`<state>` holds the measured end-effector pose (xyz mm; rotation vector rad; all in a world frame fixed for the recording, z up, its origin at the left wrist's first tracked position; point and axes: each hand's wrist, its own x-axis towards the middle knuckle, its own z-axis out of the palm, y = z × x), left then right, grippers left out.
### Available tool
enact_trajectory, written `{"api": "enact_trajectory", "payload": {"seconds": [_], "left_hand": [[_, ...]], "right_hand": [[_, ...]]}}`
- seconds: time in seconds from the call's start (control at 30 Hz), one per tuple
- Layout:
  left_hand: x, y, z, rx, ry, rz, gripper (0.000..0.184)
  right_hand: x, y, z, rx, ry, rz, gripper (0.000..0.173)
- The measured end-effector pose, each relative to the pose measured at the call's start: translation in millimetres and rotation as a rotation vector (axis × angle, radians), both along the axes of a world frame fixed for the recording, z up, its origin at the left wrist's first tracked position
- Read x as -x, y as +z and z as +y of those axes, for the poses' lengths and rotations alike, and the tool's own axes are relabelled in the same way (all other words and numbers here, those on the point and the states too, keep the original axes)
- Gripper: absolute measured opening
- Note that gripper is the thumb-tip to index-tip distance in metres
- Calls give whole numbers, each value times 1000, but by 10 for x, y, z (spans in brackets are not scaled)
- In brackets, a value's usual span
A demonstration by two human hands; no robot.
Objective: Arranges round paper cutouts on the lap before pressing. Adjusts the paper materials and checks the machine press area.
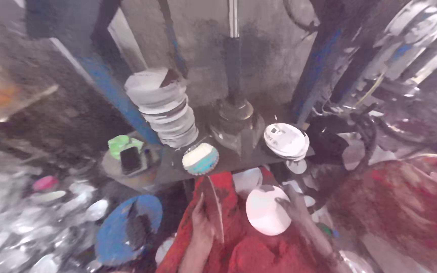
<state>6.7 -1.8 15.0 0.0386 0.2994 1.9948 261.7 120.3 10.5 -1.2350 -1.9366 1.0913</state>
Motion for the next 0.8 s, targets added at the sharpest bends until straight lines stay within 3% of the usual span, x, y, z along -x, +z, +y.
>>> {"api": "enact_trajectory", "payload": {"seconds": [0.17,0.33,0.4,0.5,0.6,0.7,0.8], "left_hand": [[1,-22,-10,25,15,8,37],[-26,49,10,131,45,82,49],[-29,44,12,126,58,117,48],[-65,108,-10,156,79,148,49],[-67,104,-17,229,81,116,49],[-21,34,-36,42,16,33,37],[-11,28,-78,120,-48,64,46]], "right_hand": [[-45,166,-161,-195,98,171,31],[-25,511,-346,-876,163,221,14],[-46,472,-270,-1168,173,123,11],[-50,406,-218,-1320,162,82,13],[-29,522,-351,-1134,16,-112,16],[-44,807,-411,-677,-117,-505,20],[-119,1024,-263,-81,-106,-899,37]]}}
